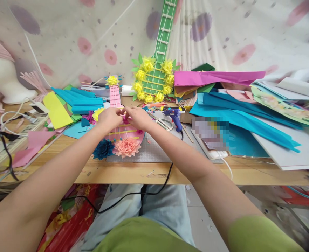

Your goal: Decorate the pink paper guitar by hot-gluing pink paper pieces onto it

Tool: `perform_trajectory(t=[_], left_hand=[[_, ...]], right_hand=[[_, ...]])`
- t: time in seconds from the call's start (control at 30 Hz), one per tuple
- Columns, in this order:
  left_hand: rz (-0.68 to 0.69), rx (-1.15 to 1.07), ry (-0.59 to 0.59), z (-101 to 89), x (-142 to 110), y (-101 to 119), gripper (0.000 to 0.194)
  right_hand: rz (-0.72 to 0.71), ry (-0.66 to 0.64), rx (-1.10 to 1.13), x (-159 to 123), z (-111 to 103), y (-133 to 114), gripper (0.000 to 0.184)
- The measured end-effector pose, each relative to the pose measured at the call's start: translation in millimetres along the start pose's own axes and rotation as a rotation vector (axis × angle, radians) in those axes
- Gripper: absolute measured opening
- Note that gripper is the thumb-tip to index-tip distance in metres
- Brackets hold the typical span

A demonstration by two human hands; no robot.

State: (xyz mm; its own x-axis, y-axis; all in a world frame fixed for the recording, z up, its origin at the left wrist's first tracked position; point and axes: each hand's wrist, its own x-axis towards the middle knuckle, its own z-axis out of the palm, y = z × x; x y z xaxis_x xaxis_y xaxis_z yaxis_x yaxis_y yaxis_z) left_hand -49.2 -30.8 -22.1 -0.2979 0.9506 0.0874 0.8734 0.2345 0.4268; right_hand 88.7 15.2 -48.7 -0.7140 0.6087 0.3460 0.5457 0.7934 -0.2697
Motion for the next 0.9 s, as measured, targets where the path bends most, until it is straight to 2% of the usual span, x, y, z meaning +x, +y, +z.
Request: perform_trajectory(t=[0.1,0.23,0.37,0.53,0.6,0.7,0.8,0.9], left_hand=[[-0.012,0.116,-0.011,-2.0,-3,0,0.041],[0.054,0.047,0.015,0.2,-6,-4,0.043],[0.129,-0.013,0.067,6.2,-6,-8,0.039],[0.071,-0.422,0.075,7.0,-16,1,0.021],[0.054,-0.623,0.008,5.8,-26,9,0.016],[0.027,-0.844,-0.113,6.7,-41,21,0.021],[0.005,-0.958,-0.126,11.0,-48,27,0.028],[-0.038,-0.968,-0.100,13.5,-49,29,0.031]], right_hand=[[0.084,0.038,0.099,0,3,2,0.035],[0.190,0.061,0.261,0,5,9,0.039],[0.233,0.131,0.452,-1,5,17,0.034],[0.304,0.158,0.846,-15,-2,26,0.026],[0.302,0.141,0.966,-25,-6,27,0.025],[0.280,0.120,1.072,-37,-10,28,0.025],[0.268,0.096,1.114,-41,-10,28,0.025],[0.269,0.086,1.126,-40,-9,28,0.024]])
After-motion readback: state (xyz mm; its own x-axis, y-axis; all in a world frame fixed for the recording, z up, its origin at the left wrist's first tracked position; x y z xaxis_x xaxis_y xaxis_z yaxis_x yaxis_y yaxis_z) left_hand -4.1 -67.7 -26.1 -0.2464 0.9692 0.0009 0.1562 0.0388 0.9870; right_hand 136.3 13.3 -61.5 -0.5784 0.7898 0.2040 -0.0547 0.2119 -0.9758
